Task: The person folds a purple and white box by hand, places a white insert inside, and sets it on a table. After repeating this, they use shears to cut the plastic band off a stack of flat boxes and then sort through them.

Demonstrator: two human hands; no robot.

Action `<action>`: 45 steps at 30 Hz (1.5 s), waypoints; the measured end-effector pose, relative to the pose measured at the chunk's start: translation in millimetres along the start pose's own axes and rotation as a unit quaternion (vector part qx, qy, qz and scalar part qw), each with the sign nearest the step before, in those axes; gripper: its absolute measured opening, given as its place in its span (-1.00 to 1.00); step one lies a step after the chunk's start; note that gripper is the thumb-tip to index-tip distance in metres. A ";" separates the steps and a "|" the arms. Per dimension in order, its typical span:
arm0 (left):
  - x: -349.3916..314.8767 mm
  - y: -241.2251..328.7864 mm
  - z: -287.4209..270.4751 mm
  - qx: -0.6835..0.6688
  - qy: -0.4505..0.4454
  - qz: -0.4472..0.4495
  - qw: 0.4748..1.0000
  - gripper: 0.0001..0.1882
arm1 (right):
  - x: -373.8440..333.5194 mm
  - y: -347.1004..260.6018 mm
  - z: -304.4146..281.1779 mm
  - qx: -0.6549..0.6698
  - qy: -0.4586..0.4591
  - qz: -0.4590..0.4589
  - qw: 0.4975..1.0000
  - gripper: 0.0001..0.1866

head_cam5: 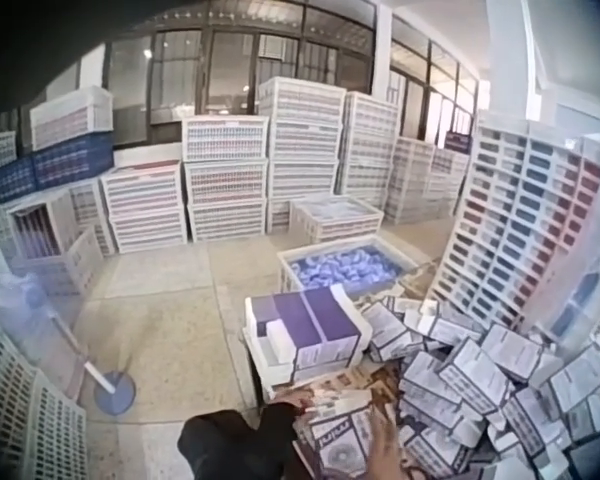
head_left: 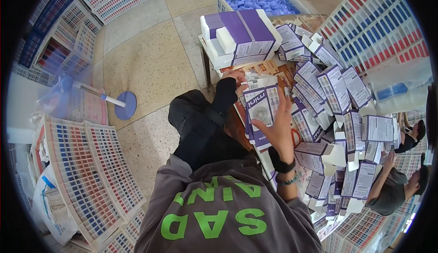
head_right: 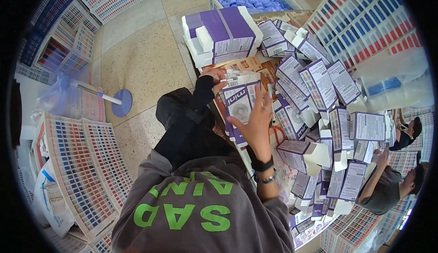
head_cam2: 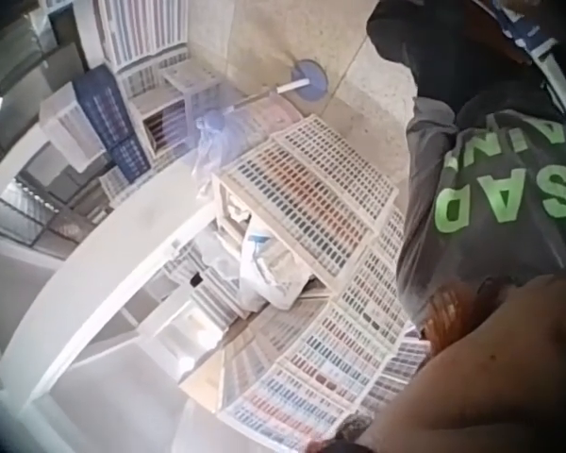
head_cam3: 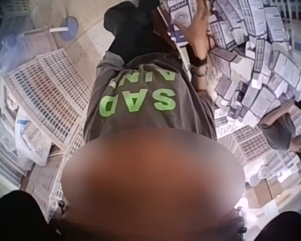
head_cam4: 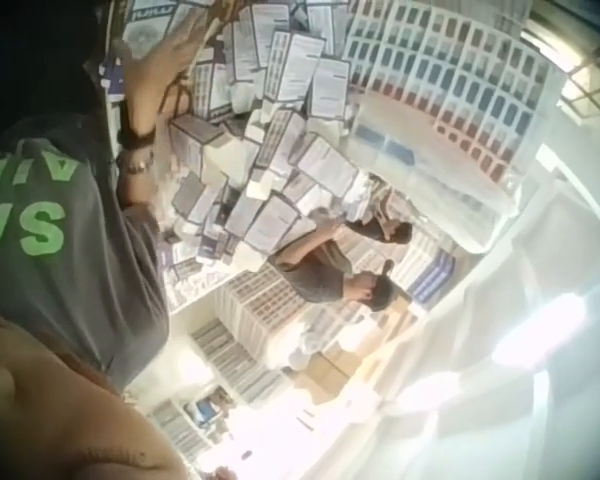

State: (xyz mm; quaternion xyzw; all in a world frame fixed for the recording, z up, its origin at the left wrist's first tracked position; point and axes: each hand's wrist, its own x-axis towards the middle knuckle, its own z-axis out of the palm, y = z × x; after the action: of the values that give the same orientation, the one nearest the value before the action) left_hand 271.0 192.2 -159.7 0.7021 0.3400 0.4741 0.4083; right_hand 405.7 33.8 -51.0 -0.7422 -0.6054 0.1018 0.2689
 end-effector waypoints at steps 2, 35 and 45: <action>1.7 25.9 -3.7 0.044 0.033 0.013 0.998 -0.76 | 12.8 -3.8 15.7 -0.047 -0.012 0.031 0.998 0.24; -18.8 96.1 -47.3 0.031 0.022 0.163 0.986 -0.35 | 96.4 -35.7 -22.0 0.652 -0.152 -0.124 0.732 -0.46; -3.8 132.9 -50.4 0.197 0.001 0.249 0.948 -0.45 | 98.4 -27.2 -37.3 0.800 -0.223 0.017 0.556 -0.60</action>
State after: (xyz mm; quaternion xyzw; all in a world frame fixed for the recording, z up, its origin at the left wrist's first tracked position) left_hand 234.2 143.7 -31.2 0.8305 0.2412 0.4849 0.1302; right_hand 424.8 120.6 11.6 -0.1849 -0.3030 0.7112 0.6068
